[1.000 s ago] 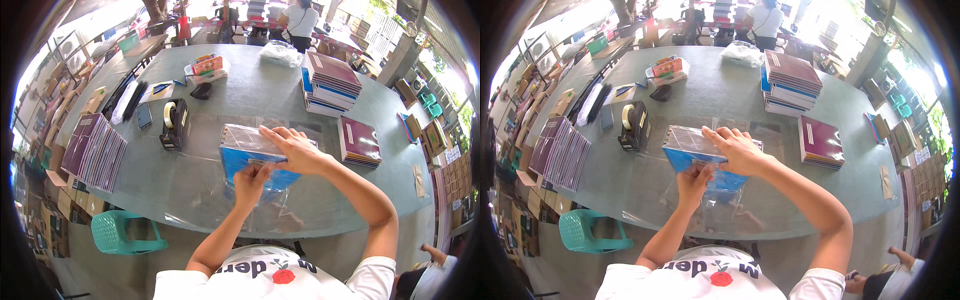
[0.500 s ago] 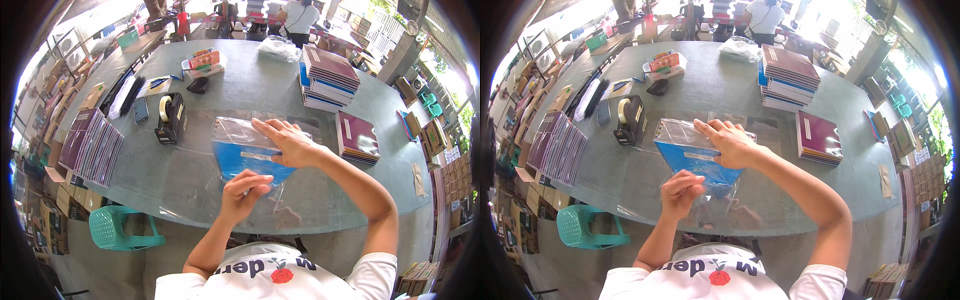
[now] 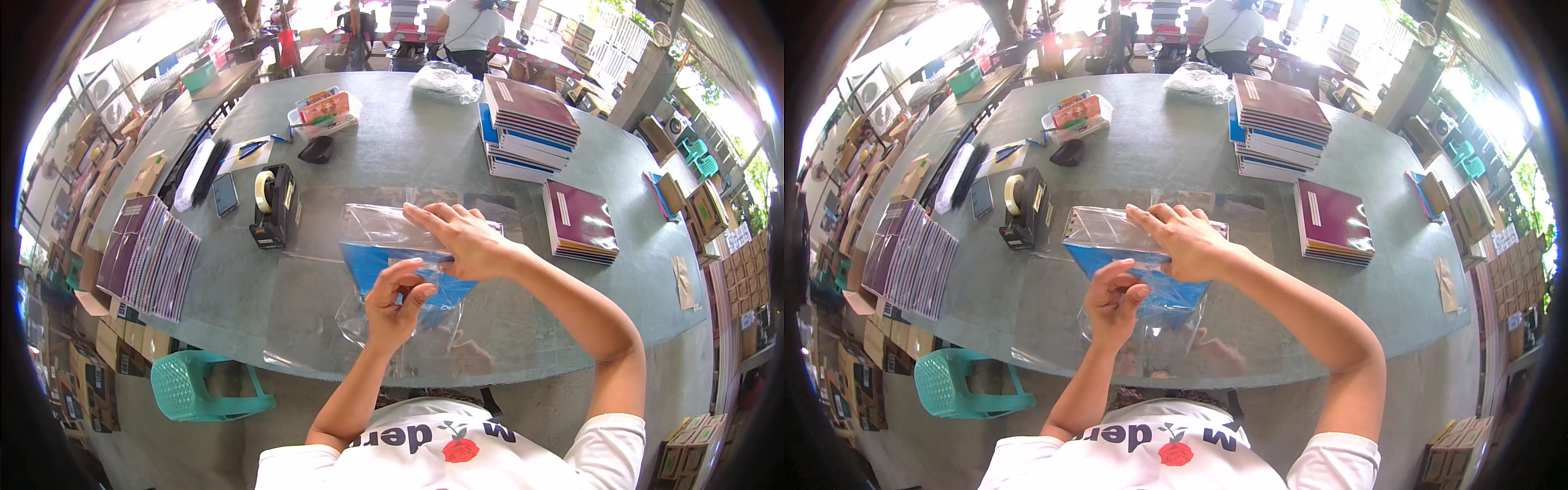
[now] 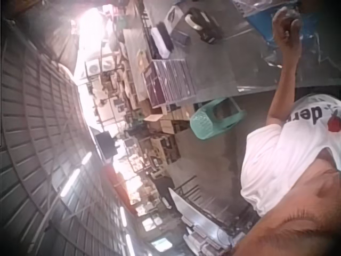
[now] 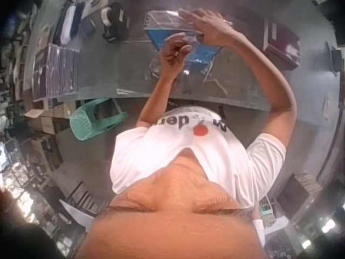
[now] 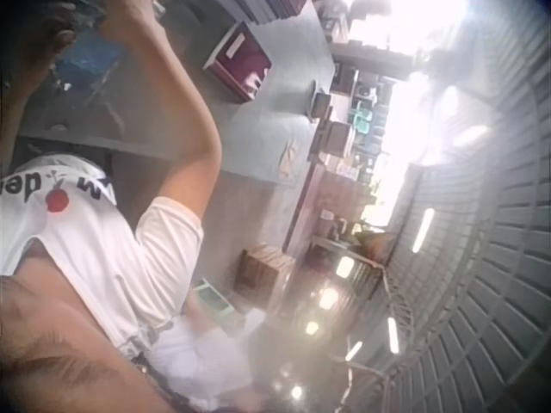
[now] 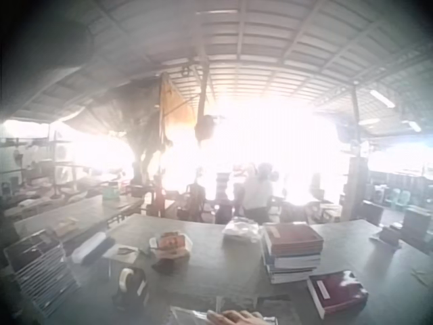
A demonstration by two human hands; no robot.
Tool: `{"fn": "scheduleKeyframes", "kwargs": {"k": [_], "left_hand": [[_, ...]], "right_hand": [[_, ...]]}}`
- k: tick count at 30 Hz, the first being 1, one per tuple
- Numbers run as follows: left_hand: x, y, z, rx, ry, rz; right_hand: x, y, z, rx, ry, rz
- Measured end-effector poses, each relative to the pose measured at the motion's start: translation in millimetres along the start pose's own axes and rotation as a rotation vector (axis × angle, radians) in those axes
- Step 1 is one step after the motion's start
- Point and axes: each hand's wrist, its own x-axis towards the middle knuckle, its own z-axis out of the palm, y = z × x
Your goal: The person wraps books in plastic film and seals them with tape, repeating the process for multiple books and placing each wrapped book into a stack.
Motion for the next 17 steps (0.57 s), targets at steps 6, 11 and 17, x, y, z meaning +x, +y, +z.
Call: {"fn": "scheduleKeyframes", "kwargs": {"k": [6, 11, 17], "left_hand": [[-2, -2, -7, -0.210, 0.131, -0.152], [-2, 13, -16, -0.334, -0.074, -0.306], [-47, -8, 1, -0.165, -0.987, -1.042]], "right_hand": [[7, -7, 1, 0.009, -0.001, -0.029], [4, -1, 0, 0.051, 0.052, -0.049], [14, 19, 17, 0.104, 0.070, -0.131]]}}
